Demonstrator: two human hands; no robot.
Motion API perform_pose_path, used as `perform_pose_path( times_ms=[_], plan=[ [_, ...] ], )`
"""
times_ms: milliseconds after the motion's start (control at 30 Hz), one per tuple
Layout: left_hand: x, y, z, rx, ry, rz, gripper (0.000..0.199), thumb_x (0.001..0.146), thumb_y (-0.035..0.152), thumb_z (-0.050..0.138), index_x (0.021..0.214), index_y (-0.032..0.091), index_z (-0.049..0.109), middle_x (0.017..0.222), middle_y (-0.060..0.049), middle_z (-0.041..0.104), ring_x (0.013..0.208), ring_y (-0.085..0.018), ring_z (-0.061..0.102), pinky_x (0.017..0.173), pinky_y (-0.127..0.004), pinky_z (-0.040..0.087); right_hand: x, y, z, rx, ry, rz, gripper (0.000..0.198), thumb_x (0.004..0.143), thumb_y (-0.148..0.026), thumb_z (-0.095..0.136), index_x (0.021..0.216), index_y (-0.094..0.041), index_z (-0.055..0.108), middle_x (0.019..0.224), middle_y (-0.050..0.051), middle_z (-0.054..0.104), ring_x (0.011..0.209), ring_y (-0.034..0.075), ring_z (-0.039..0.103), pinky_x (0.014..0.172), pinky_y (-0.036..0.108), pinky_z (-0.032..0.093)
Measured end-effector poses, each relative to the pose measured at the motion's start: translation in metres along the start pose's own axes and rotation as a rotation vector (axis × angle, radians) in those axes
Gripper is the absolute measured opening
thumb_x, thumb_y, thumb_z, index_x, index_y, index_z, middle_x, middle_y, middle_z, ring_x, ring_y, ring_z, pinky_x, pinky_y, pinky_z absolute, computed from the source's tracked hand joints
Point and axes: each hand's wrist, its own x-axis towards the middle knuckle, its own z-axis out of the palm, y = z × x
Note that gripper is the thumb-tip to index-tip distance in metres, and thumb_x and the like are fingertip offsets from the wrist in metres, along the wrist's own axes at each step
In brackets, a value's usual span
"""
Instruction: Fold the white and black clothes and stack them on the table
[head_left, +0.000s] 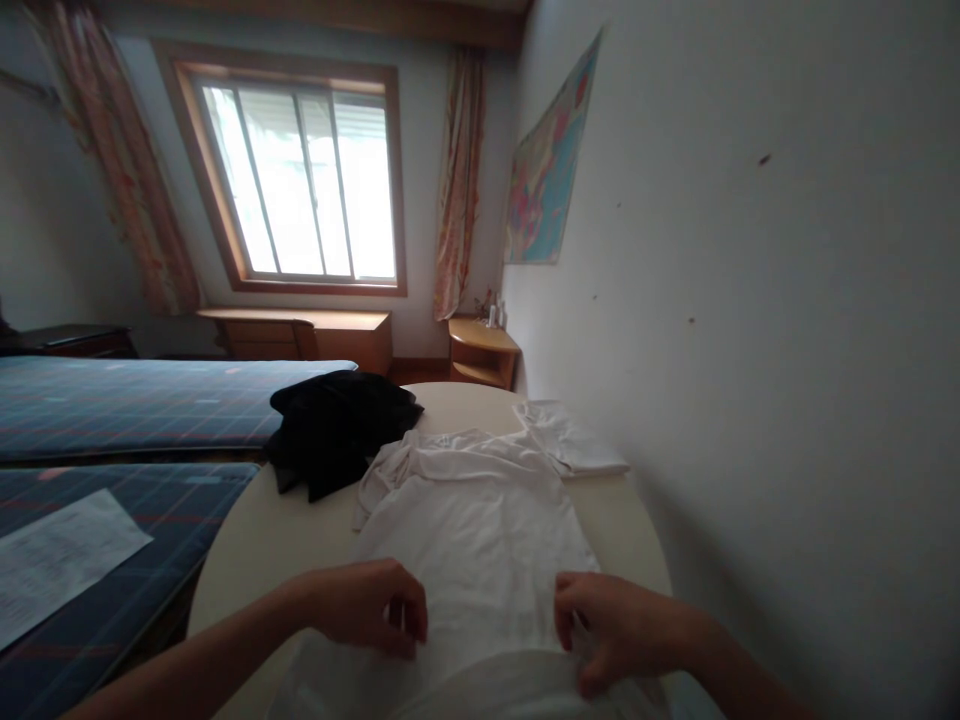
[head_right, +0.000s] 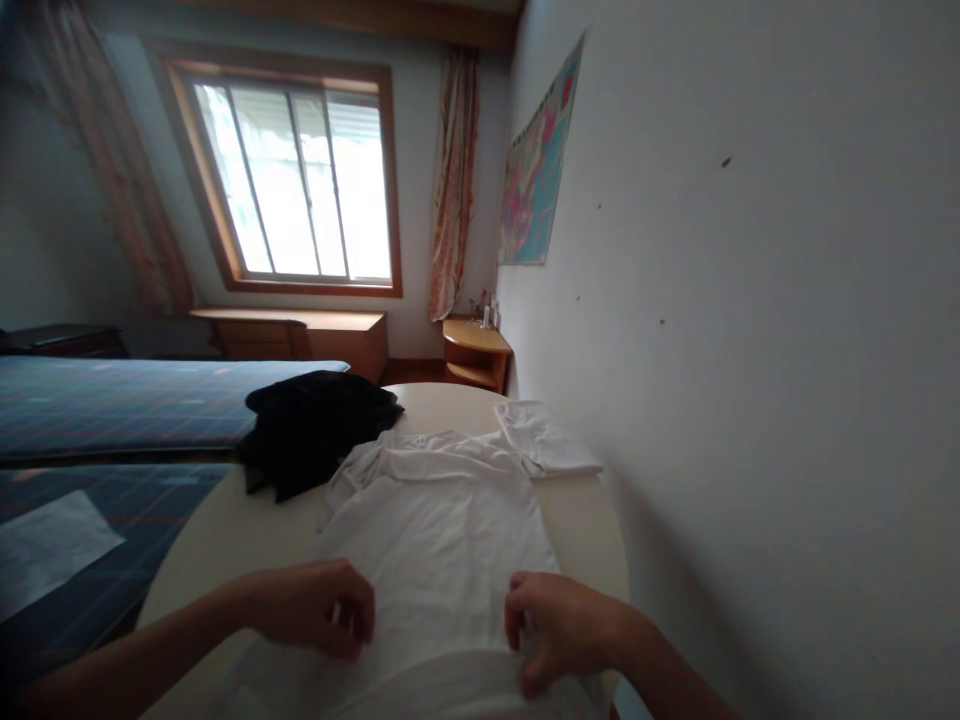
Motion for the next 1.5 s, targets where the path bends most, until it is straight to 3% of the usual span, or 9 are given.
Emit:
perform_pose_path(
  times_ms=[200,333,433,567,667,900,1167,1333,1500],
  plan=[
    [0.010,-0.007,0.009,0.402,0.318,0.258,0.041,0.080,0.037,0.072,0.119,0.029,0.066,0.123,-0.007,0.066,0.113,-0.026,0.061,0.098,-0.038,0.047,-0.010,-0.006,-0.003,0.069,-0.202,0.074,0.026,0.055,-0.025,0.077,0.081,-0.021,0.077,0.069,-0.004,0.063,0.061,0.011,0.053,0.052,0.020,0.037],
    [0.006,-0.011,0.017,0.516,0.250,0.387,0.075,0.080,0.051,0.070,0.146,0.032,0.041,0.159,-0.009,0.030,0.144,-0.037,0.028,0.116,-0.056,0.024,-0.015,-0.015,-0.005,0.240,-0.387,0.125,0.026,0.069,-0.044,0.071,0.073,-0.018,0.076,0.059,-0.002,0.063,0.052,0.011,0.055,0.050,0.019,0.041],
    [0.001,-0.010,0.022,0.549,0.189,0.431,0.082,0.080,0.055,0.068,0.151,0.032,0.033,0.162,-0.009,0.017,0.147,-0.042,0.013,0.116,-0.064,0.013,-0.008,-0.018,-0.002,0.116,-0.137,0.018,0.025,0.079,-0.039,0.062,0.080,-0.018,0.076,0.069,0.003,0.070,0.061,0.015,0.062,0.061,0.024,0.049],
    [-0.005,-0.001,0.026,0.544,0.141,0.409,0.083,0.081,0.055,0.066,0.153,0.033,0.029,0.163,-0.009,0.010,0.146,-0.046,0.004,0.113,-0.070,0.007,0.011,-0.012,0.009,-0.093,0.303,-0.215,0.050,0.080,-0.038,0.066,0.128,-0.026,0.063,0.137,0.011,0.058,0.128,0.029,0.050,0.108,0.043,0.038],
    [-0.010,0.009,0.028,0.529,0.098,0.396,0.083,0.081,0.054,0.065,0.153,0.032,0.030,0.163,-0.009,0.014,0.146,-0.045,0.008,0.115,-0.067,0.009,0.019,-0.005,0.015,-0.113,0.229,-0.244,0.075,0.077,-0.049,0.069,0.146,-0.030,0.045,0.157,0.009,0.033,0.146,0.034,0.023,0.117,0.051,0.022],
    [0.007,0.003,0.024,0.494,0.356,0.332,0.052,0.090,0.035,0.054,0.141,0.030,0.047,0.138,-0.008,0.057,0.126,-0.029,0.052,0.109,-0.046,0.039,0.014,-0.017,0.012,-0.095,0.125,-0.230,0.084,0.060,-0.045,0.083,0.138,-0.034,0.054,0.141,0.010,0.051,0.131,0.036,0.044,0.110,0.048,0.035],
    [0.007,-0.033,0.027,0.646,0.365,0.084,0.069,0.094,0.053,0.048,0.154,0.037,0.020,0.164,-0.006,0.009,0.148,-0.041,0.005,0.115,-0.064,0.017,0.027,-0.014,0.005,-0.109,0.293,-0.136,0.078,0.072,-0.045,0.075,0.143,-0.026,0.049,0.150,0.012,0.043,0.139,0.033,0.035,0.115,0.046,0.028],
    [-0.004,-0.013,0.014,0.603,0.422,-0.036,0.055,0.092,0.050,0.051,0.144,0.033,0.044,0.146,-0.007,0.050,0.131,-0.034,0.049,0.105,-0.048,0.043,0.035,-0.010,-0.009,-0.050,0.200,-0.173,0.057,0.071,-0.053,0.074,0.121,-0.026,0.067,0.120,0.009,0.067,0.105,0.025,0.063,0.093,0.033,0.047],
    [0.025,-0.017,-0.041,0.705,0.792,-0.131,0.031,0.099,0.035,0.037,0.115,0.024,0.061,0.123,-0.007,0.063,0.103,-0.023,0.065,0.089,-0.035,0.050,0.079,0.014,-0.050,-0.172,0.594,0.129,0.027,0.093,-0.038,0.050,0.096,-0.022,0.071,0.088,0.005,0.073,0.080,0.018,0.067,0.071,0.026,0.044]
  ],
)
